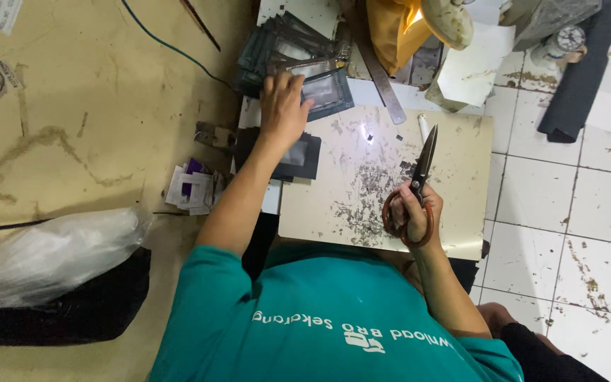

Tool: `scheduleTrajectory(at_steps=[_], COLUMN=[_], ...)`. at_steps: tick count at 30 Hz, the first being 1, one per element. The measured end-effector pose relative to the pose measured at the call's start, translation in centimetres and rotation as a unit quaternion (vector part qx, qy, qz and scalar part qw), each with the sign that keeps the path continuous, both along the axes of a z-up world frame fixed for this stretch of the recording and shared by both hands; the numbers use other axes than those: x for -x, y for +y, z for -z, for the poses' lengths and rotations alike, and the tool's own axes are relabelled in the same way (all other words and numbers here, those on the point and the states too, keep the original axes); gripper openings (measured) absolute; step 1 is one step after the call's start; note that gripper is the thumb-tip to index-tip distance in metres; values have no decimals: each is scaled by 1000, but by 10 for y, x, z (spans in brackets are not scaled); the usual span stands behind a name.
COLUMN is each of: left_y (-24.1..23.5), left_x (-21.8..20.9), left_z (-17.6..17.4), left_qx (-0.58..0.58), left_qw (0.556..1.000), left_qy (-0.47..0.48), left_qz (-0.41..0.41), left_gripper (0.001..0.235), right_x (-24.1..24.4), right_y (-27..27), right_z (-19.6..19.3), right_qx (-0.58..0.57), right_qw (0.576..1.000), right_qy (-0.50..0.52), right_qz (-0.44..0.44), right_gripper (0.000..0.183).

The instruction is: Trimming the edges of small rectangular frames using scissors to remove excess material.

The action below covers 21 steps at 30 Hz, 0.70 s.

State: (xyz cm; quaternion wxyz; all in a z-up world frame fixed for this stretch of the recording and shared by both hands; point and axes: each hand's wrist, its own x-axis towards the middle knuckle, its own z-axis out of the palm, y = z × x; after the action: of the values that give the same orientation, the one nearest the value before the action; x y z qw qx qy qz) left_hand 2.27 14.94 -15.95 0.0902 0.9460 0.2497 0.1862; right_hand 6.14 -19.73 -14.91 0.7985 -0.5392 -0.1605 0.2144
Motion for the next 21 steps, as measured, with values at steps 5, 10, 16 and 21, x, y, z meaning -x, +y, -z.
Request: scheduleTrajectory(at_steps=[5,10,16,21], left_y=[16,-16,-99,-135], left_x=[-30,-10,44,43], left_z=[-12,-20,-139,-152], left_qx=[69,204,341,451], left_qw=[992,977,909,849], left_qy=[101,24,-125,-88], left_qz=[-20,54,204,260], left_gripper=[51,20,2,6], right_x=[-2,-6,-22,-39], right_y=[0,2,-4,-9], right_z=[-32,0,-32,-65], right_qx=[65,-4,28,118], right_qw=[996,1000,997,979], right_qy=[-18,-7,-70,-165], right_qz=[-60,-2,15,20], right_gripper=[19,20,32,26])
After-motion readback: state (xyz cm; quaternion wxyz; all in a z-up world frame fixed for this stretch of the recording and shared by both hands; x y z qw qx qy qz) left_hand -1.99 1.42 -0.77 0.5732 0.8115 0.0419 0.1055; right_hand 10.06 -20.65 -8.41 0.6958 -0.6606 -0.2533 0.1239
